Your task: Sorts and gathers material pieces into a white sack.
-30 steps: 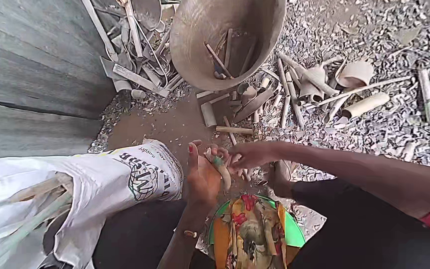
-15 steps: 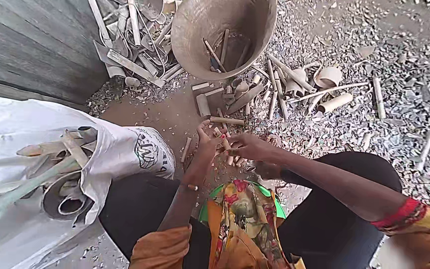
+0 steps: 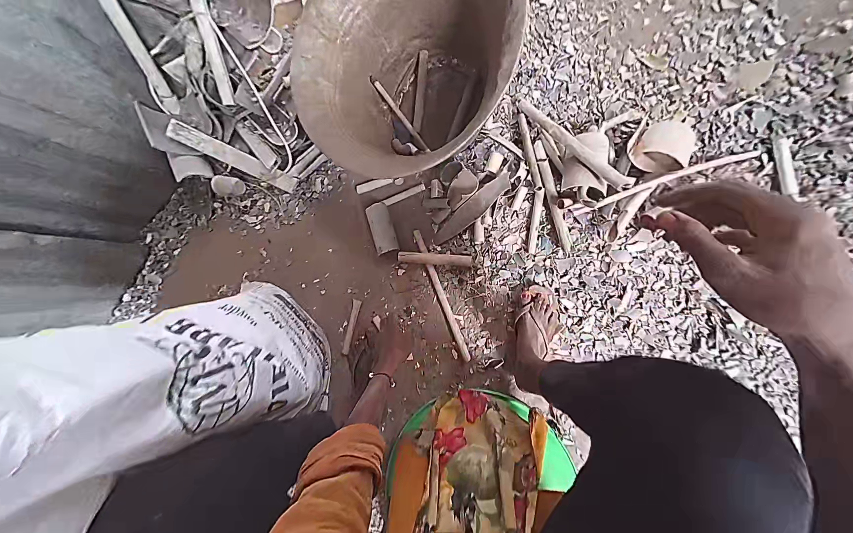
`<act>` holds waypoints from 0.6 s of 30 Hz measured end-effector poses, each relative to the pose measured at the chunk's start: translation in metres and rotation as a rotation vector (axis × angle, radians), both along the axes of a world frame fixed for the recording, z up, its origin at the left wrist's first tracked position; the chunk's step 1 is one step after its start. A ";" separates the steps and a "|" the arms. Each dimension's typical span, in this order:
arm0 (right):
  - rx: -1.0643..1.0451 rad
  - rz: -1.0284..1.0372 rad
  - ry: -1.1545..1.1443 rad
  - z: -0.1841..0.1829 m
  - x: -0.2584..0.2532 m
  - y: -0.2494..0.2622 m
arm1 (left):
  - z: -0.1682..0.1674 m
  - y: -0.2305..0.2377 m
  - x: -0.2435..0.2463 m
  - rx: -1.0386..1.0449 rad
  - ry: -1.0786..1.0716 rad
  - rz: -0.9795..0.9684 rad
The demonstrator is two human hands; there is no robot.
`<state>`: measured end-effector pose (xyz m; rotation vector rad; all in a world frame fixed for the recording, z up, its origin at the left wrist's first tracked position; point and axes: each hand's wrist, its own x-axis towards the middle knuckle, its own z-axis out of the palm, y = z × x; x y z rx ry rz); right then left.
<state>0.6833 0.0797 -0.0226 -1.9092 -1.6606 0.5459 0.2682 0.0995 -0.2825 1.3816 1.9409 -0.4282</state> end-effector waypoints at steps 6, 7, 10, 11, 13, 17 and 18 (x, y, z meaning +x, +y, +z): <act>-0.469 0.191 0.234 -0.192 -0.050 0.077 | -0.056 0.046 0.055 -0.074 -0.164 0.168; -0.559 0.307 0.239 -0.215 -0.080 0.095 | -0.068 0.046 0.063 -0.045 -0.183 0.209; -0.562 0.524 0.068 -0.285 -0.169 0.142 | -0.101 0.047 0.074 0.056 -0.200 0.299; -0.522 0.569 -0.010 -0.308 -0.189 0.150 | -0.106 0.047 0.079 0.090 -0.191 0.324; -0.500 0.597 -0.086 -0.338 -0.204 0.150 | -0.107 0.047 0.084 0.117 -0.213 0.420; -0.774 0.276 0.514 -0.334 -0.189 0.130 | -0.083 0.054 0.088 0.170 -0.580 1.070; -0.804 0.139 0.723 -0.329 -0.184 0.118 | -0.071 0.058 0.093 0.165 -0.685 1.220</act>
